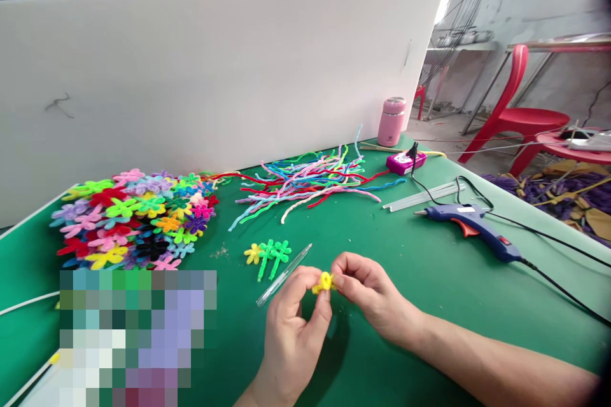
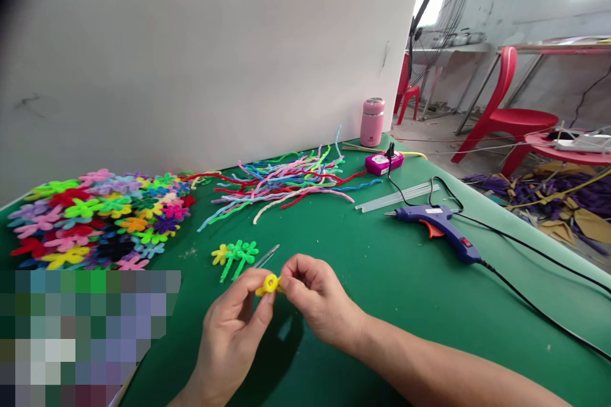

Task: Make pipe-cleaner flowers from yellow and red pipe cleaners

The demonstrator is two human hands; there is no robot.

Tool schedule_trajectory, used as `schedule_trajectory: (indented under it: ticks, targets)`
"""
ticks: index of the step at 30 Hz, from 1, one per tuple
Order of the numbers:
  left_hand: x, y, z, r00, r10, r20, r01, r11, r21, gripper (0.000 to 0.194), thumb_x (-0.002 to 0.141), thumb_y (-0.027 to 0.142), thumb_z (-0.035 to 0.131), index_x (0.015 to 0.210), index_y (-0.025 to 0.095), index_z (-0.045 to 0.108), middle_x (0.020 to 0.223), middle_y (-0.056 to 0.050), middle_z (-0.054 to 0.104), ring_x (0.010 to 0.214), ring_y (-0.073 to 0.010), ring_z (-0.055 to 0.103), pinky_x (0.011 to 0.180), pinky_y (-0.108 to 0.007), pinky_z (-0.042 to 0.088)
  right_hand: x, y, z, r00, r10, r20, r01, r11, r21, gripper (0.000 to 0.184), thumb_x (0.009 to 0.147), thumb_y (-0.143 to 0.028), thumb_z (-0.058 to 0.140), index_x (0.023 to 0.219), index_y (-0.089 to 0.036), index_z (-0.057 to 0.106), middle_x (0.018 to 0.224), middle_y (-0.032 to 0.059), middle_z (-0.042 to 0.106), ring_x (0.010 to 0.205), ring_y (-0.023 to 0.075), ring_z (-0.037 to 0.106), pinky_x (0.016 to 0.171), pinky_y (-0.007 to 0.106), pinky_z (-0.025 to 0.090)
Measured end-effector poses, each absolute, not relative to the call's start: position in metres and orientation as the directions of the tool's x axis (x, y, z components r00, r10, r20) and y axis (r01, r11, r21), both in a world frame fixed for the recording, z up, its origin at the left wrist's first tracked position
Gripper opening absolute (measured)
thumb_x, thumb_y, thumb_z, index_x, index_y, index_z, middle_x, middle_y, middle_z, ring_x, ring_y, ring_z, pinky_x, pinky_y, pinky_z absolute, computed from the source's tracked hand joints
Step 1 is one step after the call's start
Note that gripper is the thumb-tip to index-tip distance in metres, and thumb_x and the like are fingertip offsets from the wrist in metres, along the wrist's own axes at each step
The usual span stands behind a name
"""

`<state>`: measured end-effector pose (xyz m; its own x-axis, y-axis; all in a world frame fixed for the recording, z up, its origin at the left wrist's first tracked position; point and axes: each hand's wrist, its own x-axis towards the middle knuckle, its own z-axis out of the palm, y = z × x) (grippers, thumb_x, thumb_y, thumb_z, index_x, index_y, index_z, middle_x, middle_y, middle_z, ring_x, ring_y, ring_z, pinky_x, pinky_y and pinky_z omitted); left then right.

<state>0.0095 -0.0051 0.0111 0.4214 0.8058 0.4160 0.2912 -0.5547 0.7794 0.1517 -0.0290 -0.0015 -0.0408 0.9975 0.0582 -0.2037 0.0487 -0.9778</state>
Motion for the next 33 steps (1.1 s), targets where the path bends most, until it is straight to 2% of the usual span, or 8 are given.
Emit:
schedule_trajectory:
  ticks: [7,12,17,22,25,28,33]
  targets:
    - [0.010,-0.005,0.009,0.393,0.891,0.227,0.238,-0.338,0.911,0.007,0.082,0.024,0.049,0.078,0.019,0.052,0.073,0.001,0.056,0.065,-0.0125,0.055,0.060,-0.022,0.047,0.157,-0.027,0.004,-0.119,0.993,0.017,-0.093,0.006,-0.996,0.032,0.082,-0.045,0.051,0.072,-0.015,0.047,0.059,-0.0051,0.037,0.053,0.0082,0.030,0.048,0.021,0.025]
    - [0.014,-0.006,0.006,0.343,0.923,0.176,0.206,-0.257,0.944,0.011,0.083,0.026,0.049,0.077,0.018,0.052,0.071,-0.001,0.058,0.065,-0.0136,0.055,0.060,-0.024,0.048,0.157,-0.027,0.007,-0.123,0.992,0.039,-0.035,0.035,-0.999,0.026,0.080,-0.040,0.055,0.077,-0.015,0.048,0.065,-0.0028,0.044,0.059,0.0094,0.037,0.053,0.021,0.032]
    - [0.013,-0.007,0.007,0.333,0.912,0.241,0.282,-0.340,0.897,0.010,0.082,0.022,0.049,0.082,0.016,0.057,0.080,-0.005,0.062,0.072,-0.0162,0.059,0.063,-0.026,0.050,0.156,-0.027,0.003,-0.066,0.996,0.064,0.089,0.070,-0.994,0.024,0.082,-0.037,0.052,0.073,-0.015,0.050,0.060,-0.0038,0.043,0.055,0.0092,0.036,0.050,0.021,0.031]
    - [0.011,-0.003,0.009,0.373,0.814,0.446,0.336,-0.566,0.753,0.010,0.079,0.012,0.050,0.079,0.016,0.059,0.078,-0.005,0.062,0.073,-0.0152,0.060,0.064,-0.024,0.051,0.157,-0.029,0.009,-0.084,0.992,0.095,0.211,0.111,-0.971,0.019,0.084,-0.031,0.048,0.071,-0.016,0.049,0.060,-0.0035,0.042,0.056,0.0098,0.036,0.050,0.021,0.031]
    - [0.011,0.000,0.009,0.396,0.733,0.553,0.320,-0.675,0.665,0.012,0.077,0.007,0.051,0.080,0.016,0.058,0.076,-0.004,0.061,0.071,-0.0138,0.060,0.064,-0.022,0.050,0.159,-0.028,0.013,-0.125,0.989,0.073,0.230,0.100,-0.968,0.016,0.083,-0.026,0.046,0.070,-0.016,0.046,0.058,-0.0043,0.040,0.054,0.0093,0.034,0.048,0.020,0.030]
    - [0.010,0.000,0.009,0.430,0.692,0.580,0.310,-0.716,0.625,0.014,0.076,0.005,0.051,0.082,0.017,0.056,0.077,-0.004,0.061,0.071,-0.0136,0.060,0.063,-0.022,0.050,0.162,-0.027,0.013,-0.182,0.982,0.040,0.215,0.079,-0.973,0.015,0.082,-0.024,0.046,0.069,-0.017,0.044,0.057,-0.0057,0.036,0.052,0.0083,0.031,0.046,0.019,0.027]
    - [0.009,0.000,0.010,0.468,0.691,0.551,0.316,-0.713,0.625,0.014,0.076,0.006,0.050,0.081,0.018,0.055,0.077,-0.004,0.061,0.071,-0.0140,0.059,0.063,-0.023,0.050,0.168,-0.024,0.012,-0.264,0.964,0.016,0.223,0.077,-0.972,0.013,0.081,-0.022,0.047,0.070,-0.017,0.044,0.057,-0.0065,0.036,0.051,0.0073,0.030,0.044,0.018,0.025]
